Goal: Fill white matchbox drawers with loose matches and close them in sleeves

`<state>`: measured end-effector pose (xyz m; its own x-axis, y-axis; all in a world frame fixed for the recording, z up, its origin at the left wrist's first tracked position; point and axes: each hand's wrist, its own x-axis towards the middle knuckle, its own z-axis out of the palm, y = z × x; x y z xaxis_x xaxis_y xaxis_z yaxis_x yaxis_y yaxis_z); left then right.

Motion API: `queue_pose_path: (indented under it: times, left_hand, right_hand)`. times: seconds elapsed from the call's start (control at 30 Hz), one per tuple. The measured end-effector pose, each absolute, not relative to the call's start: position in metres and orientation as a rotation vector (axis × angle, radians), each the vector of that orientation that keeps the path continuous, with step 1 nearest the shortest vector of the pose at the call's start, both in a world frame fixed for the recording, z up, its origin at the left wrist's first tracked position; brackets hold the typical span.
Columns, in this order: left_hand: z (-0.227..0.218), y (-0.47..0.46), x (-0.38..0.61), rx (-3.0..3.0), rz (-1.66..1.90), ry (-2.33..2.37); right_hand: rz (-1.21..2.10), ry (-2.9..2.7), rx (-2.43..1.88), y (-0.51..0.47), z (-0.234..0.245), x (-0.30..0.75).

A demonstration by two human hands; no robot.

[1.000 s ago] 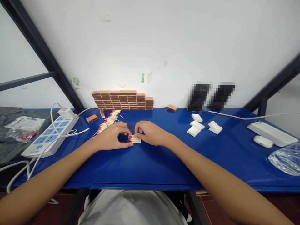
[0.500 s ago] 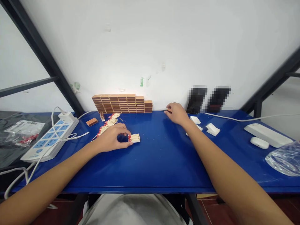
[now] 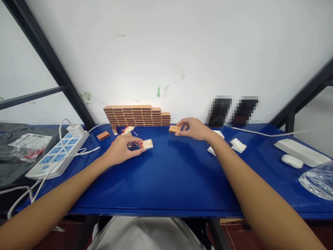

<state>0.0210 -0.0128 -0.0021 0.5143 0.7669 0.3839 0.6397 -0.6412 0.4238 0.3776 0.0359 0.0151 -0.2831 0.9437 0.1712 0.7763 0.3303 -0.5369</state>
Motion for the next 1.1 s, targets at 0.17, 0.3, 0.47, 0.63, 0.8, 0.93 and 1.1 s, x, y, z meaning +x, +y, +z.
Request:
queue_pose_path:
  times: [0.17, 0.3, 0.47, 0.63, 0.8, 0.93, 1.1]
  left_hand:
    - [0.001, -0.011, 0.021, 2.471, 0.85, 1.178]
    - [0.003, -0.012, 0.021, 2.432, 0.881, 1.164]
    - [0.003, -0.012, 0.021, 2.411, 0.905, 1.156]
    - [0.002, -0.012, 0.021, 2.419, 0.896, 1.138]
    - [0.002, -0.011, 0.02, 2.367, 0.9, 1.103]
    - [0.001, -0.01, 0.021, 2.261, 0.921, 1.051]
    - [0.0, -0.011, 0.02, 2.239, 0.948, 1.012]
  right_hand:
    - [0.683, -2.298, -1.247, -0.001, 0.032, 0.325]
    - [0.718, -2.283, -1.197, -0.006, 0.028, 0.314]
    - [0.747, -2.236, -1.176, -0.002, 0.02, 0.313]
    - [0.812, -2.135, -1.15, 0.0, 0.015, 0.309]
    - [0.916, -2.073, -1.098, -0.002, 0.014, 0.303]
    - [0.996, -2.043, -1.036, -0.004, 0.011, 0.297]
    - [1.064, -2.008, -0.975, -0.01, 0.01, 0.289]
